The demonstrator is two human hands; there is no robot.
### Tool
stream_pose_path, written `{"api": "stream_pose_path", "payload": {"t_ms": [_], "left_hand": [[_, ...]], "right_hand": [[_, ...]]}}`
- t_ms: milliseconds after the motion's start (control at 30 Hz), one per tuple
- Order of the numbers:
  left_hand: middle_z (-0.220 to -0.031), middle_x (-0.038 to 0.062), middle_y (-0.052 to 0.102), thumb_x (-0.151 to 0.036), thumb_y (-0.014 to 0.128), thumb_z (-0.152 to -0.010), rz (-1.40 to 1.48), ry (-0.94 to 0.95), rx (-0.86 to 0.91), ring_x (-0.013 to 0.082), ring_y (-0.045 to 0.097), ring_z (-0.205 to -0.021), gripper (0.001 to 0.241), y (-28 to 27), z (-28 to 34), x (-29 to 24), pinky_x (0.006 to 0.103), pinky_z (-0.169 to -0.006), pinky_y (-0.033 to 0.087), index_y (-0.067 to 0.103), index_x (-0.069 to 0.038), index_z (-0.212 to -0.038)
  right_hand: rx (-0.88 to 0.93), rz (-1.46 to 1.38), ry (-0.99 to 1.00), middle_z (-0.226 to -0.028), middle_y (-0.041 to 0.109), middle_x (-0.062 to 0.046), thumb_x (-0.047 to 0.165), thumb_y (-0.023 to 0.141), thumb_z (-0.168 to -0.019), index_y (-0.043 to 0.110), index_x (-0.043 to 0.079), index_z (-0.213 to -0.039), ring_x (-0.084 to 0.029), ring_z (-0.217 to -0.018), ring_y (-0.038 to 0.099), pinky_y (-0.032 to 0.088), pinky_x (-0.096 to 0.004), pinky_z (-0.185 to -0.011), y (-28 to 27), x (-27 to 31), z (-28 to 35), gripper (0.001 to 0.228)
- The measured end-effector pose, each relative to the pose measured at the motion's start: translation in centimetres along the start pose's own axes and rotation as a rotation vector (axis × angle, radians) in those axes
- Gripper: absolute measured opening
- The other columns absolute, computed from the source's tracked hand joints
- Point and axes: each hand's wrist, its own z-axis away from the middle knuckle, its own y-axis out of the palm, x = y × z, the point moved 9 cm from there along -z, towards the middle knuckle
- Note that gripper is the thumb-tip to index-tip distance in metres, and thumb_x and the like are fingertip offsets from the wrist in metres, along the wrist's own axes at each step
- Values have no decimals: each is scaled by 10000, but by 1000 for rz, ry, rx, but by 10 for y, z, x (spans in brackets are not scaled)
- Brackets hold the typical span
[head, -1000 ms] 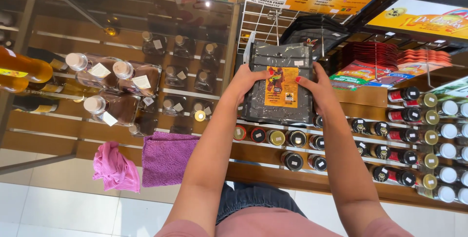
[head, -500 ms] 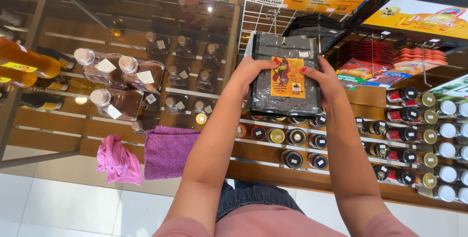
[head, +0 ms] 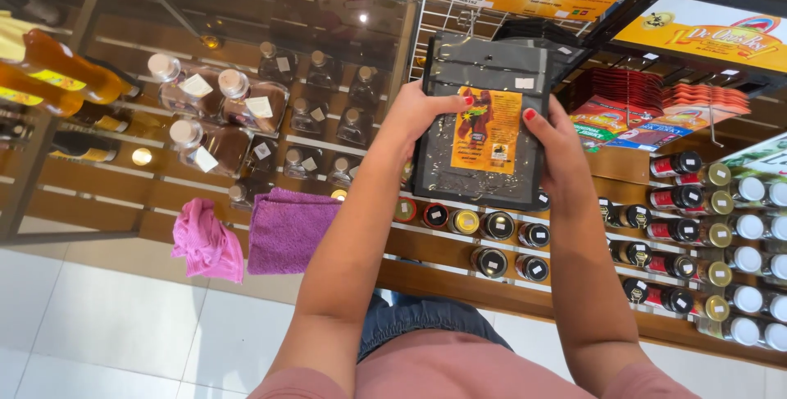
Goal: Wiping down grocery store shelves and product packaging with a cloth.
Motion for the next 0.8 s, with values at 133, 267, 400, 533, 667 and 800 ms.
{"api": "stream_pose_path", "payload": {"t_ms": [133, 267, 400, 533, 667, 800], "left_hand": [[-950, 159, 781, -37, 810, -733, -15, 96, -25, 218, 761, -766, 352, -35, 37, -2, 369, -683, 627, 716, 68, -1055], [-942, 154, 785, -29, 808, -720, -5, 32, -177, 217, 764, -765, 345, -87, 69, 31, 358, -692, 625, 727, 67, -1041], [-976, 146, 780, -29, 810, -728, -16, 46, -232, 208, 761, -793, 386, -135, 98, 46, 345, -716, 623, 703, 67, -1086], [-1023, 136, 766, -101, 787, -774, -24, 13, -278, 204, 752, -846, 433, -178, 139, 41, 342, -744, 620, 644, 19, -1165], [-1092, 139, 743, -207, 784, -792, -179, 13, -389, 201, 731, -931, 491, -229, 175, 42, 337, -797, 590, 610, -20, -1212], [-1130, 173, 731, -285, 799, -783, -613, 76, -583, 267, 734, -1012, 537, -277, 200, 40, 375, -890, 555, 630, 5, -1201]], "right_hand": [[29, -80, 38, -1367, 636, -179, 153, 668, -1009, 443, -58, -1546, -223, -1156, 686, 575, -362, -973, 31, -31, 21, 619], [-54, 86, 268, -1357, 601, -134, 69, 682, -839, 194, 145, -1618, -230, -1121, 660, 571, -397, -905, 50, -98, 46, 923], [-94, 63, 318, -1387, 613, -141, 31, 691, -843, 217, 135, -1618, -242, -1184, 657, 557, -385, -955, 70, -145, 62, 915], [27, -31, 296, -1368, 600, -138, 9, 679, -865, 284, 123, -1607, -230, -1161, 639, 544, -385, -964, 132, -172, 81, 849], [49, -109, 356, -1347, 601, -102, 8, 650, -869, 311, 130, -1578, -221, -1176, 630, 545, -401, -967, 187, -191, 101, 796], [98, -47, 322, -1376, 586, -73, 16, 635, -899, 288, 134, -1587, -184, -1242, 583, 507, -337, -1026, 211, -228, 107, 780]]}}
